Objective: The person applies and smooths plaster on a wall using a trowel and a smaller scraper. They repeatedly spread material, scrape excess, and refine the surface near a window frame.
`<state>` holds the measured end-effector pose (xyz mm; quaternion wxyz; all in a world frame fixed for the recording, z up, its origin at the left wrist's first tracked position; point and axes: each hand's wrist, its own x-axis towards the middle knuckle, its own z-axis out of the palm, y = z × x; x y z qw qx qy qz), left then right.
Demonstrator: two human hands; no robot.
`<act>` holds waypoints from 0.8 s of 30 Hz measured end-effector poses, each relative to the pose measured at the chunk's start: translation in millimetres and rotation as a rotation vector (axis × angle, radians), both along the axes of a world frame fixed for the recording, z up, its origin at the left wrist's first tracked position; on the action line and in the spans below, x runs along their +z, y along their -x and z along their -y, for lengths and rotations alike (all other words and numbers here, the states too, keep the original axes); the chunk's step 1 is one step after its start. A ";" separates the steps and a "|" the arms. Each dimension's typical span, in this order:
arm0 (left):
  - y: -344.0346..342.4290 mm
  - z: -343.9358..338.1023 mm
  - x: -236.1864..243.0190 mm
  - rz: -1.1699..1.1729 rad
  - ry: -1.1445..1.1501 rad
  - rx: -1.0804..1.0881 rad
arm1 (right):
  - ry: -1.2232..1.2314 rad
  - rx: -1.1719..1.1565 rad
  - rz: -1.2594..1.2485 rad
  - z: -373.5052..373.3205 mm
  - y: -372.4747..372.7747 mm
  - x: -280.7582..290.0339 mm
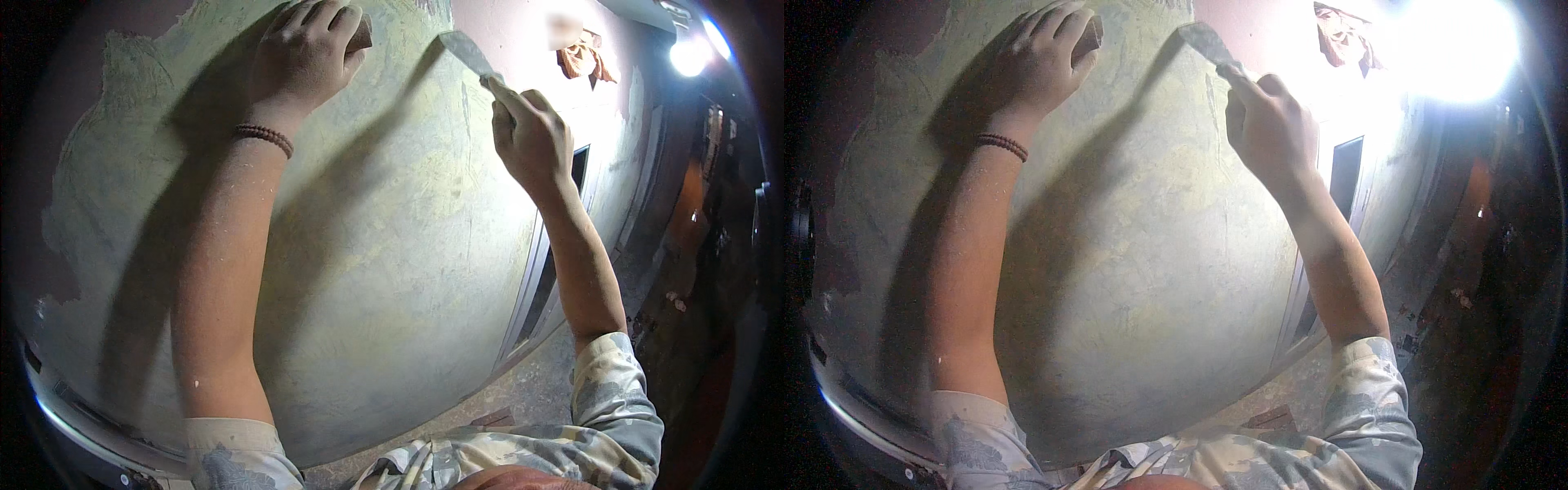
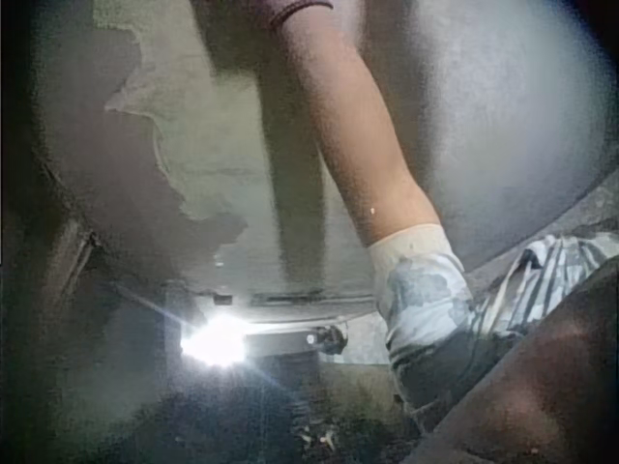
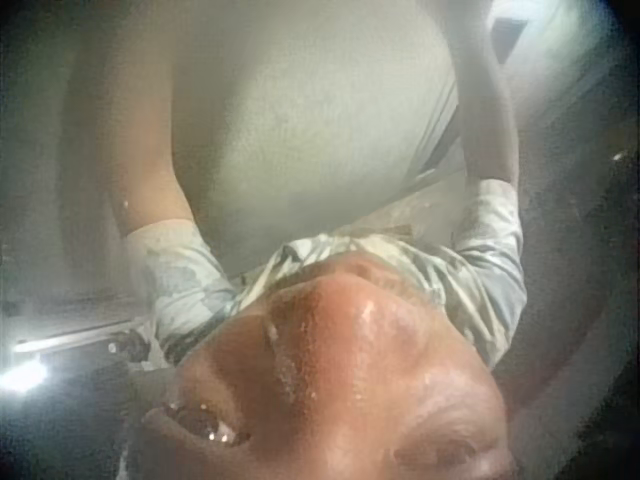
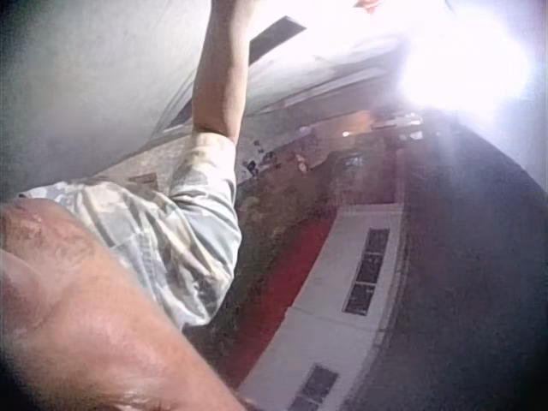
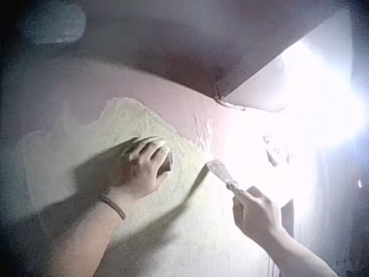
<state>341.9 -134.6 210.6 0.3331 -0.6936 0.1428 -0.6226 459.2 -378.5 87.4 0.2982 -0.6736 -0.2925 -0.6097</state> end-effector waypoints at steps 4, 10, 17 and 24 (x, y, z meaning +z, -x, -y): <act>-3.9 2.2 0.7 0.011 -0.012 -0.030 | -0.047 -0.009 0.095 -3.6 -5.5 10.7; 1.1 3.1 -0.3 0.011 -0.014 -0.012 | 0.002 0.022 0.079 -4.1 -3.8 2.9; 1.7 7.1 -0.4 0.001 0.019 -0.028 | -0.016 -0.044 0.092 -6.4 -0.4 10.5; 3.3 6.0 2.8 0.012 -0.022 0.000 | -0.009 0.000 0.074 -9.5 3.6 12.4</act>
